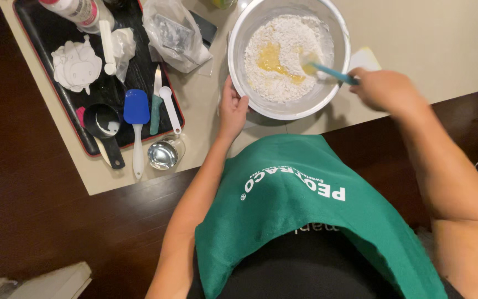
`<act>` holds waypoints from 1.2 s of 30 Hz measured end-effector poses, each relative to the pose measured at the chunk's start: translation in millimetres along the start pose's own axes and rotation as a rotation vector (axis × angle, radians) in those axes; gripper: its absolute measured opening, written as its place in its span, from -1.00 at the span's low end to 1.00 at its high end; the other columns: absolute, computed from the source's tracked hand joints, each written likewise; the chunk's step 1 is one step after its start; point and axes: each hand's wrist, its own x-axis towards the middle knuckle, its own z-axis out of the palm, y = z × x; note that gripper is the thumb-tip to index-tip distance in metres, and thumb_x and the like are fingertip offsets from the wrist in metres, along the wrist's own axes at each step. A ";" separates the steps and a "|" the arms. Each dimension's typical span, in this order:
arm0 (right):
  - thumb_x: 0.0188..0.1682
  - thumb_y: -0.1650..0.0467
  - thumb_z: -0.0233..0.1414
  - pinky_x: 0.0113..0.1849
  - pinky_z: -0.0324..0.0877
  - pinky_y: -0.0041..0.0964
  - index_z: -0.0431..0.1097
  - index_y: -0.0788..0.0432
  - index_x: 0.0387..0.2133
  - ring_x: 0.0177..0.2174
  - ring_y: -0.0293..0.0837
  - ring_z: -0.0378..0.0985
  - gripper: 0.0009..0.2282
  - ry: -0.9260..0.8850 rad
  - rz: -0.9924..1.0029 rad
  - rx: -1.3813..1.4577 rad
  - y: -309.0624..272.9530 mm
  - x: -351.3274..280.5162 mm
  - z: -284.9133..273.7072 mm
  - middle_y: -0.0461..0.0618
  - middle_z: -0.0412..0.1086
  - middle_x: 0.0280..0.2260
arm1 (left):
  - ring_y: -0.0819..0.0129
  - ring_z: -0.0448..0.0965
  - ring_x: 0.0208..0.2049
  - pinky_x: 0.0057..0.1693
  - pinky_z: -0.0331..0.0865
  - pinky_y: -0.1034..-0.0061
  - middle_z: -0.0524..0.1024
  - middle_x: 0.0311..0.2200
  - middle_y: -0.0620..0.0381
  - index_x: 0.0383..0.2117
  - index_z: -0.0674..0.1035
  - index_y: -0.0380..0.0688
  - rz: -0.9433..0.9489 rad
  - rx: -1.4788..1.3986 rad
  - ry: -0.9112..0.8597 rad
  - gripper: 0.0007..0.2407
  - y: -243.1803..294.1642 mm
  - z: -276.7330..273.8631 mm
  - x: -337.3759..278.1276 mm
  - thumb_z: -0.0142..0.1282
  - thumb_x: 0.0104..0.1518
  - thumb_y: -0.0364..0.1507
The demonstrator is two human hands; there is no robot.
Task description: The person mixes ingredients in a bowl with a spatula, then opens a packet and pours its contents into the mixture before continuing to stir the batter.
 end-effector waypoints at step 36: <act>0.07 0.45 -0.05 -0.51 0.37 -0.12 0.51 -0.30 0.10 -0.53 0.00 0.52 -0.60 0.476 -0.304 -0.303 9.4 -8.3 23.7 0.01 0.42 -0.48 | 0.49 0.61 -0.18 -0.27 0.57 0.65 0.50 0.05 0.04 0.46 -0.02 -0.04 -0.190 -0.142 -0.053 -0.36 23.4 1.1 3.8 -0.08 0.24 -0.63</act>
